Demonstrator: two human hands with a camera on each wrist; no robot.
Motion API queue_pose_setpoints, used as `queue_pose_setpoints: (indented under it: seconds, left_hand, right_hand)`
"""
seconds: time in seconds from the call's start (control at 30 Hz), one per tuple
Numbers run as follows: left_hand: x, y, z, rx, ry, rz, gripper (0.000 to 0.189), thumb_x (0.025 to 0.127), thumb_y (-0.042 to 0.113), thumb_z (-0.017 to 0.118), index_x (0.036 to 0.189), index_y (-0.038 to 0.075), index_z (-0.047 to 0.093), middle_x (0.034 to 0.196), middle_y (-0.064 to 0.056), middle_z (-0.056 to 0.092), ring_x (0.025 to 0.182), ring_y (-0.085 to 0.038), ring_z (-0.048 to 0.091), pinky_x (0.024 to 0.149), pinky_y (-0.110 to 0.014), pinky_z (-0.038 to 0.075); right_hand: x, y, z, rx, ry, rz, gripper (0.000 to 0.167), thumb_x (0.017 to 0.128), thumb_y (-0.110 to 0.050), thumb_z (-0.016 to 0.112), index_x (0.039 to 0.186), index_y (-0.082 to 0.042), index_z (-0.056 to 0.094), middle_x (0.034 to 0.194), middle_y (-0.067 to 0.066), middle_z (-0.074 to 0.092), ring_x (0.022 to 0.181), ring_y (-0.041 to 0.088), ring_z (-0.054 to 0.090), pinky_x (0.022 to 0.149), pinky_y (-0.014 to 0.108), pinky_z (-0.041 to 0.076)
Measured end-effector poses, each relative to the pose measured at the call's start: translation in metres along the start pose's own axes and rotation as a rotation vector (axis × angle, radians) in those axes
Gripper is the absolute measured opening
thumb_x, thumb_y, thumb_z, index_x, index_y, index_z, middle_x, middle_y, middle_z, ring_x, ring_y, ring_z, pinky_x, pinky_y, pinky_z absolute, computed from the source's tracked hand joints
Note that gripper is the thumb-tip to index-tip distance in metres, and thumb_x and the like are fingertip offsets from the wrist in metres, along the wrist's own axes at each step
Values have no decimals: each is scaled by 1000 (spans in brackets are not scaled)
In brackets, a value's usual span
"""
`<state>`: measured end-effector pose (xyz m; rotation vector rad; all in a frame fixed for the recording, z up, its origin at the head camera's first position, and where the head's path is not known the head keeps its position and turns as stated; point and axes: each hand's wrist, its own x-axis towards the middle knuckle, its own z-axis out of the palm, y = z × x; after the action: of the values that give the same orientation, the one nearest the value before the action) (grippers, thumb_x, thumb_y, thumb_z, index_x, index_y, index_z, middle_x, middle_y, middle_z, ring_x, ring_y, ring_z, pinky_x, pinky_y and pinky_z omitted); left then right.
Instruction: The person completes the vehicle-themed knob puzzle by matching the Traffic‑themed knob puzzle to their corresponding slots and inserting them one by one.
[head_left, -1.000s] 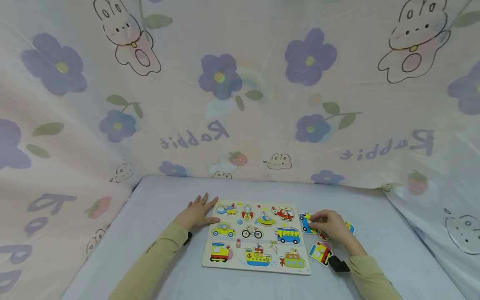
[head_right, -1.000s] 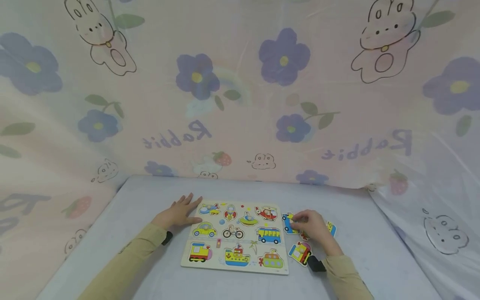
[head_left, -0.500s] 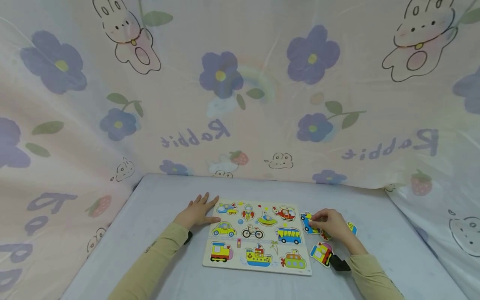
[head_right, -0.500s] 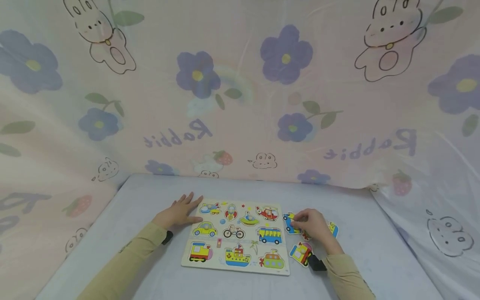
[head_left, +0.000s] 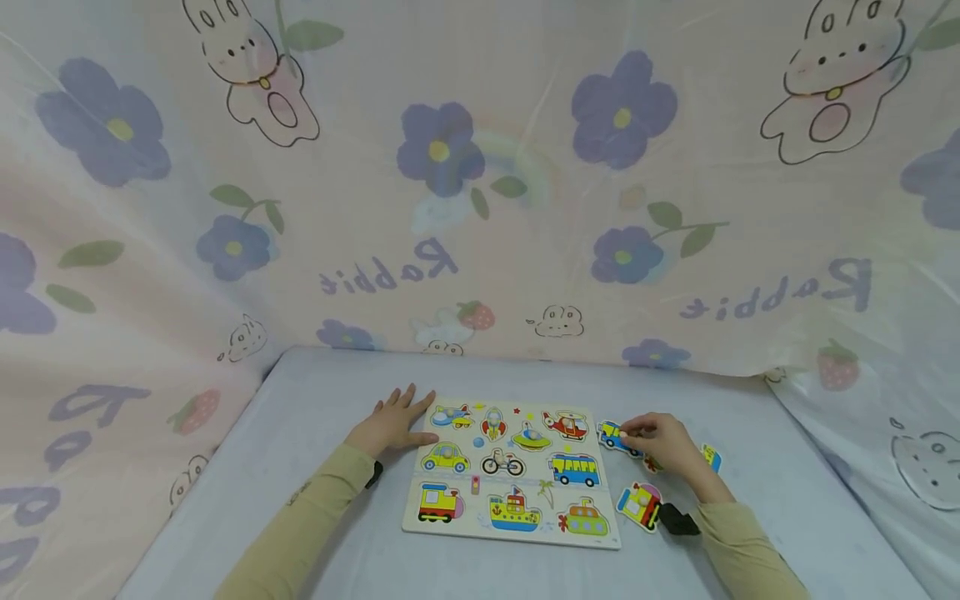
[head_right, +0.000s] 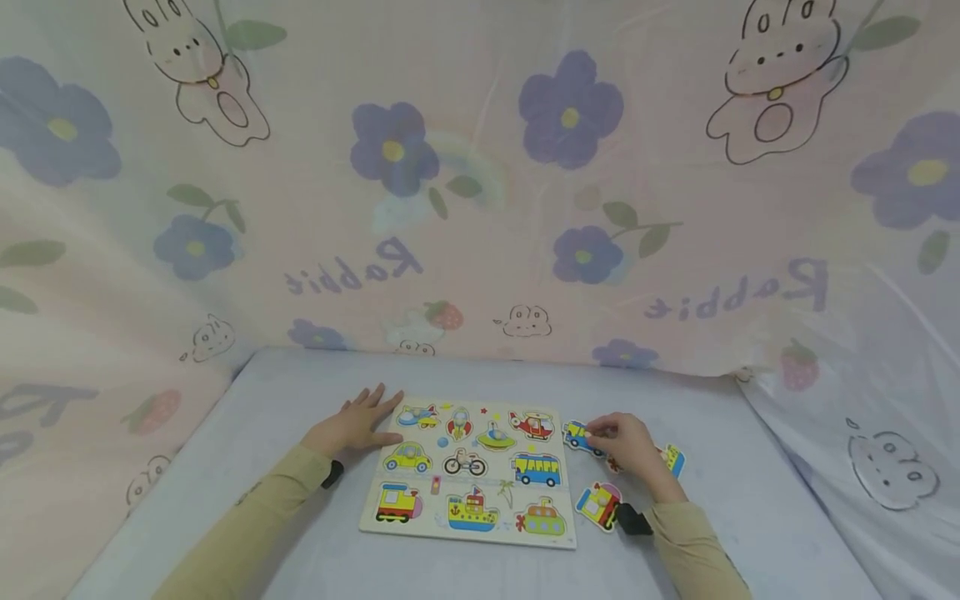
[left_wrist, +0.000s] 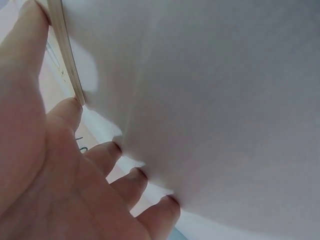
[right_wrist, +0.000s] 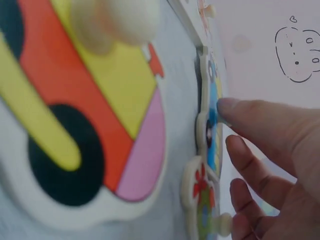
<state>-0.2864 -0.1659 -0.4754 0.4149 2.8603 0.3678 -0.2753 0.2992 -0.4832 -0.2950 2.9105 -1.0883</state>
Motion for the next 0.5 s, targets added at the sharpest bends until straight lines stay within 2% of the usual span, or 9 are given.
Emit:
queue_pose_setpoints:
  seconds: [0.1,0.27,0.33,0.5]
  left_hand:
    - [0,-1,-1,4,-2,-14,87,85,60,60,153,19,25,156,-23,13,140,-48,10,110,-63,14]
    - [1,-1,-1,12,0,-21,87,85,61,59,153,21,24,156,-22,12,140,-47,10,110,-63,13]
    - [1,0,-1,18,-3,-21,87,85,61,59,153,20,24,156,-22,12,140,-47,10,110,-63,13]
    - [-1,3,-3,6,-14,-34,86,86,60,59,153,20,24,156,-23,12,140,-46,9,111,-62,13]
  right_hand:
    - [1,1,2,-6,1,-2,22,87,-20,73,99,-2,72,89,2,66,87,23,58,80,45,51]
    - [0,4,2,14,0,59,22,85,-22,75,96,-3,71,87,2,67,78,18,57,68,32,50]
    - [0,6,2,18,-5,71,21,84,-21,75,95,-3,71,86,2,66,77,17,57,66,30,50]
    - [2,7,3,-20,14,40,21,86,-21,73,96,-3,71,87,2,65,80,19,56,70,34,50]
